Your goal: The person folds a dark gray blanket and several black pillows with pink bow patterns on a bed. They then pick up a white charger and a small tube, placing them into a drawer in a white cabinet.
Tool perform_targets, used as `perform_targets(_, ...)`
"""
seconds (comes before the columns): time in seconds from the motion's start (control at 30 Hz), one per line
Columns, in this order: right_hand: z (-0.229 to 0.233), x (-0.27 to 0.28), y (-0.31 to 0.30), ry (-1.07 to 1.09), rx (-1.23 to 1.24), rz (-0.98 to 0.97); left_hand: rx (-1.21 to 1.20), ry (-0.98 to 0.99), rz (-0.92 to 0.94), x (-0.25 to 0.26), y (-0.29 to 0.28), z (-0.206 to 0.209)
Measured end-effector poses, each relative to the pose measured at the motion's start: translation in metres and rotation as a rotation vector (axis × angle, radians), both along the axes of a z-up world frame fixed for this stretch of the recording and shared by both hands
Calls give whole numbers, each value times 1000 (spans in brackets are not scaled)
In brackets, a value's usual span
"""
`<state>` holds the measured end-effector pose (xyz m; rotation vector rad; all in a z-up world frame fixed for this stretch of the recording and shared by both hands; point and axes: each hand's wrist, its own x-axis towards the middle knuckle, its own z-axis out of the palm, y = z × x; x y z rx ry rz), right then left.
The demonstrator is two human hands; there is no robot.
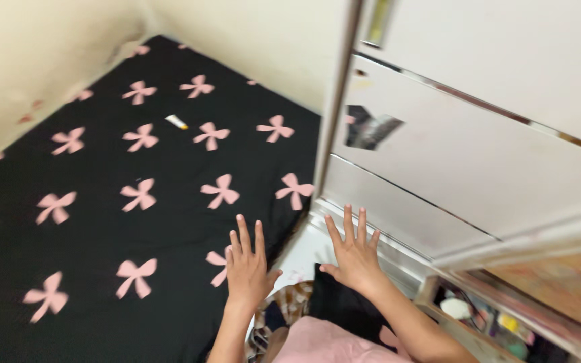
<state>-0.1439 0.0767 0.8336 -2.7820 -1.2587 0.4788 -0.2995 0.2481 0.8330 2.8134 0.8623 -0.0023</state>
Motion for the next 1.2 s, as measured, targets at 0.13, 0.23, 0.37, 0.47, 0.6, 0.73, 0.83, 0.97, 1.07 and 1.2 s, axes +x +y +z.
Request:
perform_targets(0.13, 13, -8, 56, -37, 63, 89, -49, -73, 154, -35, 45, 14)
perform_targets(0.23, 20, -12, 102, -35, 66, 116, -44, -74, 229, -54, 77, 23)
perform_targets(0.37, 23, -25, 158, -54, 84, 152, -20, -141, 283, -82, 123, 30)
perform_targets(0.47, 27, -31, 197, -47, 118, 173, -18, -140, 325, -97, 154, 34)
perform_targets(0.6, 31, -36, 230, -21, 108, 193, 8, -143, 362, -114, 181, 35)
perform_targets(0.73, 29, -36, 250, -14, 84, 208, 38, -108, 391, -127, 196, 28)
perform_targets(0.83, 24, -33, 257, -32, 75, 227, 26, -209, 400, -133, 197, 21)
perform_targets(0.97, 19, -25, 264, -46, 97, 250, -14, -69, 480, -131, 195, 19)
perform_targets(1.07, 18, -16, 272, -53, 107, 260, -24, -42, 493, -126, 198, 17)
perform_targets(1.2, 16, 2, 287, -54, 112, 283, -49, -36, 507, -113, 210, 10)
